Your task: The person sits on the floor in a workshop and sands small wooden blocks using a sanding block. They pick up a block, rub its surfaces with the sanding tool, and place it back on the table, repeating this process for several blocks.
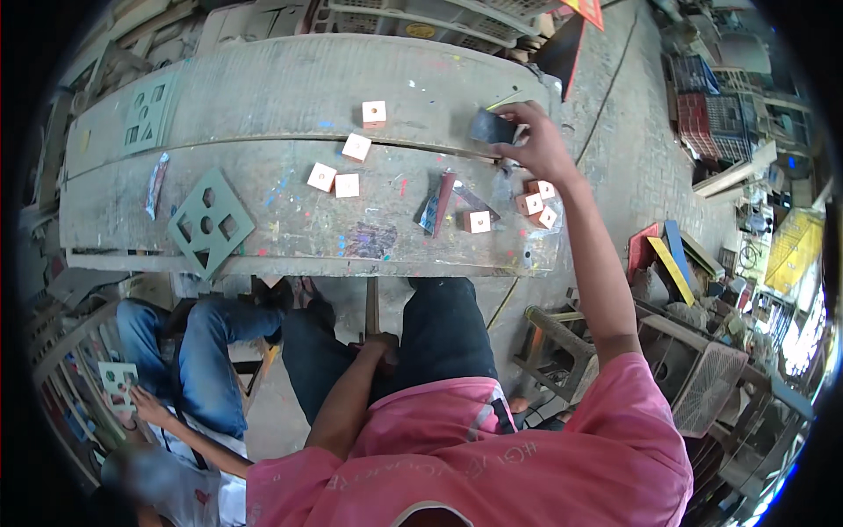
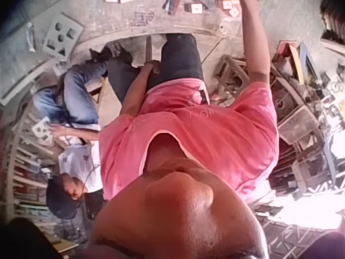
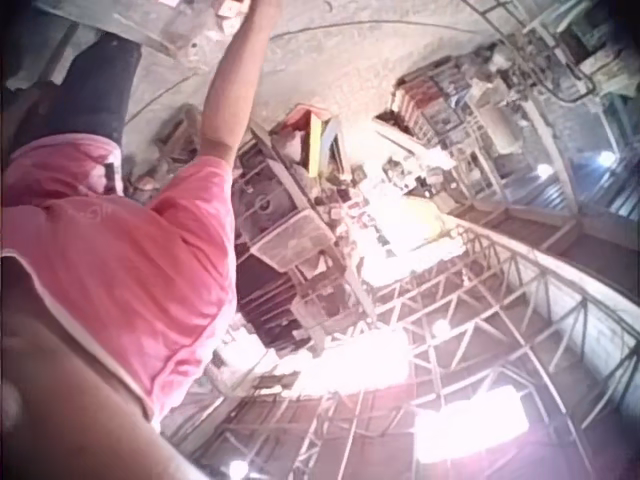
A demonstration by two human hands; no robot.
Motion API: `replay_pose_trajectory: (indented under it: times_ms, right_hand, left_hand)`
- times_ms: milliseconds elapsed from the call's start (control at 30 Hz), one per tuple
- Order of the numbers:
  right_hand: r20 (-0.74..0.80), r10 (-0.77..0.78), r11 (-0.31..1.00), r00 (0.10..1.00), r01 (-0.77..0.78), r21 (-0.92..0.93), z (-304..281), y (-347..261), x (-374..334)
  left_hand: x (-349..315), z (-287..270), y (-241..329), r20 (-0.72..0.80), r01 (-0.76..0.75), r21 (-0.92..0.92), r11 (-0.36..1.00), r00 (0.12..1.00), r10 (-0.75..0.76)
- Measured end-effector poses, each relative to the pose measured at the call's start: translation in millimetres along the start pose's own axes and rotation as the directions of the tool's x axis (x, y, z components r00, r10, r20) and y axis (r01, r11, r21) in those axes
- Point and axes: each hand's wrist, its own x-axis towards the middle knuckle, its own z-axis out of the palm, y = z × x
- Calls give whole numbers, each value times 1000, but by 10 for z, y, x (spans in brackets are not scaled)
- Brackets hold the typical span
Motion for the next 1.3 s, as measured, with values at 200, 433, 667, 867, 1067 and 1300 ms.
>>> replay_pose_trajectory:
  times_ms: [200,433,667,867,1067,1300]
  right_hand:
    - [5,160,985,987,-160,63,-316,589,-373]
    - [185,182,923,966,-232,305,-347,1265,-577]
    - [24,204,914,979,-199,354,-231,1338,-750]
    - [-308,275,852,911,-82,518,-265,1332,-934]
    - [-309,466,718,829,-150,680,-145,1458,-1265]
    - [-289,502,717,815,-205,666,-110,1409,-1742]
  left_hand:
    - [137,50,-269,63,123,-259,958,992,-110]
    - [268,-178,-97,29,70,-158,985,997,-67]
    - [347,-408,133,-55,148,-36,988,987,-150]
    - [-1097,-1202,805,-689,-418,-247,874,710,145]
    - [-1650,-2823,2169,-945,11,265,964,-193,263]
    - [-1202,-3486,2160,-999,311,44,949,15,42]
